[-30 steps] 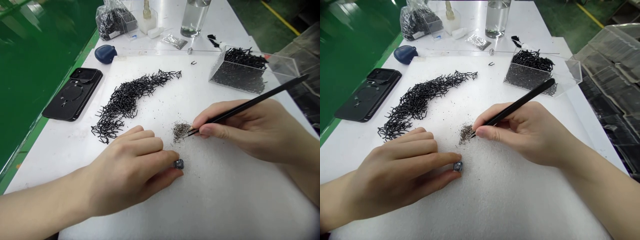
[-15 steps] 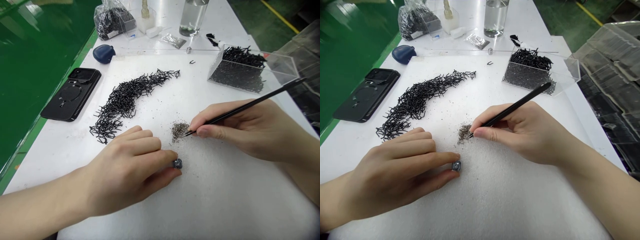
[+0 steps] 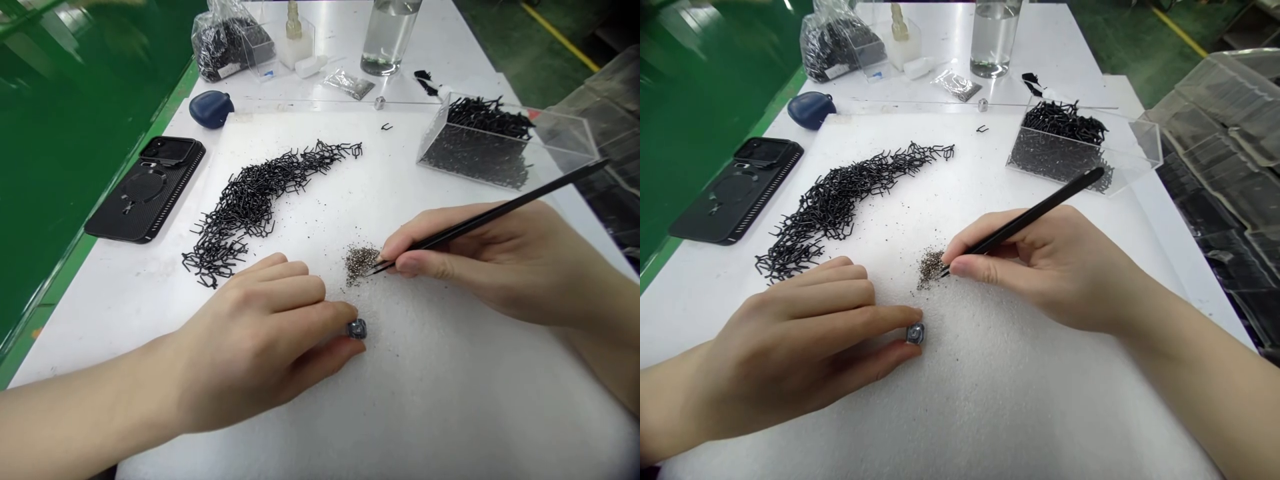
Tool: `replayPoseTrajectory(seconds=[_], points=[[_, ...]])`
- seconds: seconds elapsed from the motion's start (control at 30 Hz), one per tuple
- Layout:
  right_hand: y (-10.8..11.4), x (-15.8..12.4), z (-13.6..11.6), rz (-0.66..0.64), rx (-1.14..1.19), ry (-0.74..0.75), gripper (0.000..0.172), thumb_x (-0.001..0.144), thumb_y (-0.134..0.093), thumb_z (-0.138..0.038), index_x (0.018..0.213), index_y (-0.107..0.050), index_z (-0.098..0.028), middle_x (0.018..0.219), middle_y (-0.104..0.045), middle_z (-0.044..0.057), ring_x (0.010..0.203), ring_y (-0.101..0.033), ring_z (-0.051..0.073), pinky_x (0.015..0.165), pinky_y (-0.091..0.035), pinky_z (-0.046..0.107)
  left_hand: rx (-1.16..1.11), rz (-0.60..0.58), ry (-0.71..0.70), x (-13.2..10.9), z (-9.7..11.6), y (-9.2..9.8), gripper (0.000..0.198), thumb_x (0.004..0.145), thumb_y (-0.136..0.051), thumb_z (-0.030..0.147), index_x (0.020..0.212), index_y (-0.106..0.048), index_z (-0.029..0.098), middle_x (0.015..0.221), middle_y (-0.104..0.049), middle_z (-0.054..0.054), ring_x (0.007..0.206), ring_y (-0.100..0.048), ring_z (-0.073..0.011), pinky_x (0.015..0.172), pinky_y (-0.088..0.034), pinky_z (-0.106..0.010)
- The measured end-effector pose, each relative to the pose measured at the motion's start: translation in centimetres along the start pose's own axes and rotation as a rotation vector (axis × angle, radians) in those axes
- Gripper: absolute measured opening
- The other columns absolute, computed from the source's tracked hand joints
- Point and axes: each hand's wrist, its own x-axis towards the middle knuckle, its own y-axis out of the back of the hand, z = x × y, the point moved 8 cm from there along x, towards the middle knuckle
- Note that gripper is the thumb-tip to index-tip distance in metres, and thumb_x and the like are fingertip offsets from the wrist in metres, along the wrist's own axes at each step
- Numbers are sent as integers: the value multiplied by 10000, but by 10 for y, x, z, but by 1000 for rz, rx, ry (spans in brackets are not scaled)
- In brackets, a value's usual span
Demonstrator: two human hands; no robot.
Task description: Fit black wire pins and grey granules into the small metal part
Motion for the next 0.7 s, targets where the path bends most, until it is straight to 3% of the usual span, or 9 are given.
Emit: replayPoseTrajectory(seconds=[0.23, 0.7], points=[[0, -1, -1, 1, -15, 24, 48, 887, -845, -371, 913, -854, -331, 906, -854, -81, 831, -782, 114, 763, -630, 161, -6, 6, -9, -1, -1, 0, 109, 998, -711, 209, 988, -786, 130, 679, -484, 44, 638, -449, -142, 649, -408, -314], [0, -1, 1, -4, 9, 13, 44, 878, -853, -377, 909, -850, -346, 900, -850, -93, 820, -779, 97, 744, -619, 129, 4, 10, -12, -3, -1, 0, 119, 1005, -702, 215, 980, -787, 135, 678, -482, 42, 647, -450, -146, 652, -414, -315]])
